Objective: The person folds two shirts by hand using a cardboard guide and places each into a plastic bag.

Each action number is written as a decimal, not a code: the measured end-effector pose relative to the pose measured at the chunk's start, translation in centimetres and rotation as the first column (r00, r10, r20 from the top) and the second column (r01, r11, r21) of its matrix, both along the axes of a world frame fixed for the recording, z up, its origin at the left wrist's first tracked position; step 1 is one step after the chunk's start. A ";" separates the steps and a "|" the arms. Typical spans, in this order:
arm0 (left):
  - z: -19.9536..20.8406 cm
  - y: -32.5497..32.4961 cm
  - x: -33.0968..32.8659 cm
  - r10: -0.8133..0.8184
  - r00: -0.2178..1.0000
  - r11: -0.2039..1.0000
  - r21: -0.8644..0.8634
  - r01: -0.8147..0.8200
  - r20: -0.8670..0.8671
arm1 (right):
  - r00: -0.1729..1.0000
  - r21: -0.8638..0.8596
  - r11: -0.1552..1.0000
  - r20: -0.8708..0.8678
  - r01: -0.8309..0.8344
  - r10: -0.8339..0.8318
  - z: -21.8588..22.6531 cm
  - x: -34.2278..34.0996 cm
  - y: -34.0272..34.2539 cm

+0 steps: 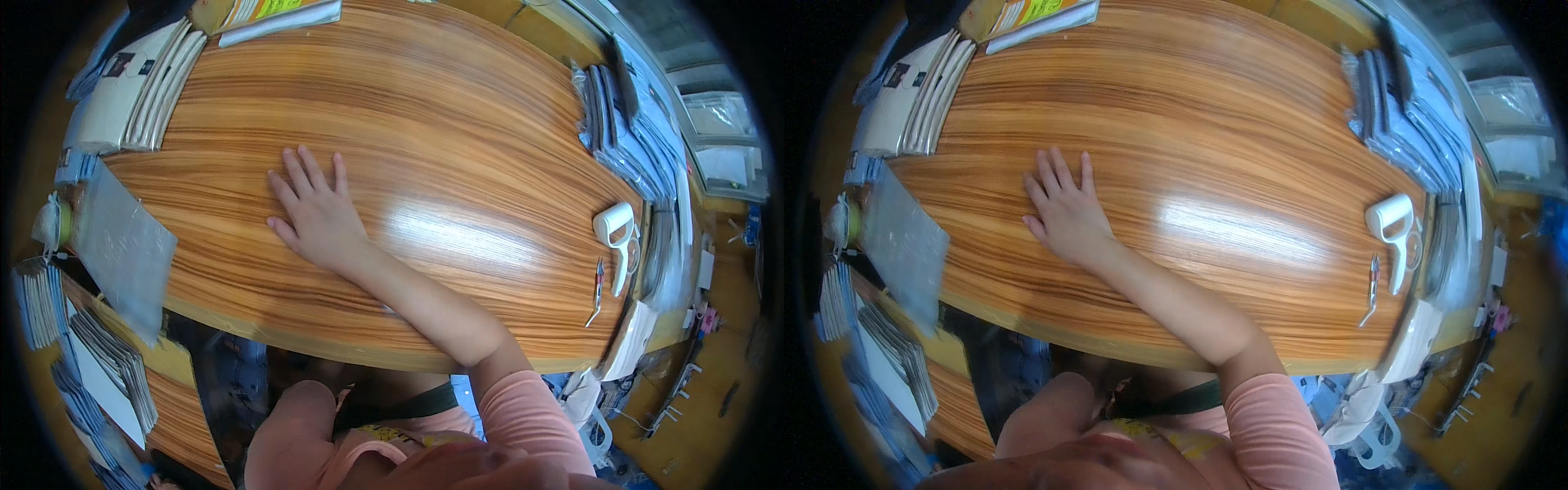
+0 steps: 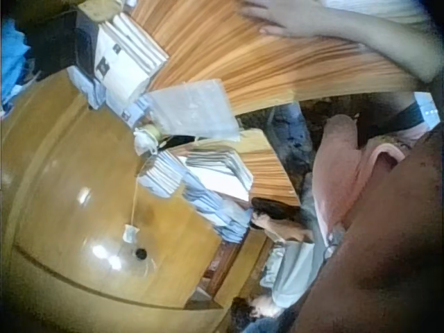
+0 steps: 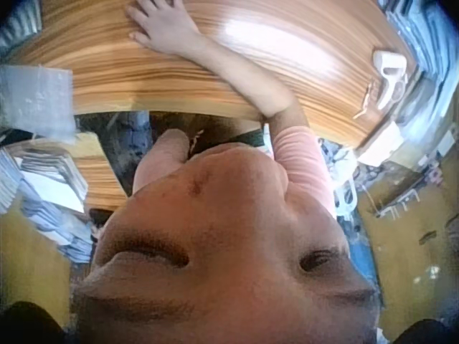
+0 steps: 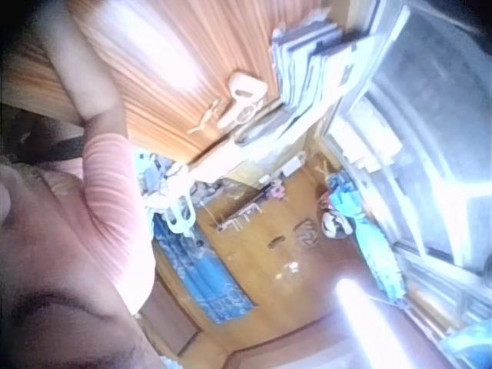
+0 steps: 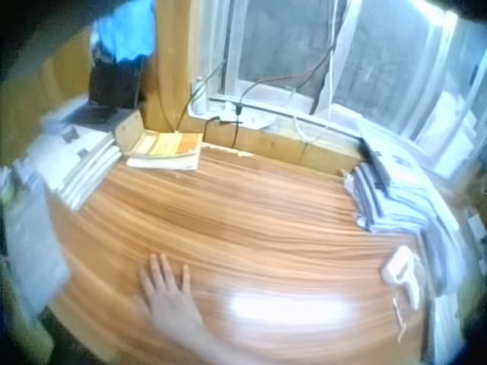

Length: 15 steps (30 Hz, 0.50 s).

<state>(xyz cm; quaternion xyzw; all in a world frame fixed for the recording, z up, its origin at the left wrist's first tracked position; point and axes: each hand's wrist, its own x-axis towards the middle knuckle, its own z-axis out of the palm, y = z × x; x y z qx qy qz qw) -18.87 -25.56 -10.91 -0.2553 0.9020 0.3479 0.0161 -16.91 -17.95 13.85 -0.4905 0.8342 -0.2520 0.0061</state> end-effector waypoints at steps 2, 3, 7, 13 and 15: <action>-0.3 0.1 -0.2 -0.002 1.000 1.000 -0.016 0.003 0.016 | 1.000 -0.005 1.000 -0.013 0.011 -0.011 -0.2 0.0 0.1; -0.4 0.1 -0.4 -0.002 1.000 1.000 -0.020 0.002 0.023 | 1.000 -0.008 1.000 -0.020 0.016 -0.016 -0.3 0.0 0.2; -0.7 -0.1 -0.4 -0.012 0.999 0.999 -0.043 0.014 0.037 | 1.000 -0.010 1.000 -0.016 0.012 -0.012 -0.4 0.1 0.0; -0.5 -0.3 -0.7 -0.025 0.999 0.998 -0.060 0.028 0.046 | 1.000 -0.022 1.000 -0.007 0.014 -0.014 -0.6 0.1 -0.1; -0.4 -0.3 -1.0 -0.027 0.998 0.998 -0.062 0.030 0.049 | 1.000 -0.020 1.000 -0.015 0.010 -0.010 -0.5 0.1 -0.2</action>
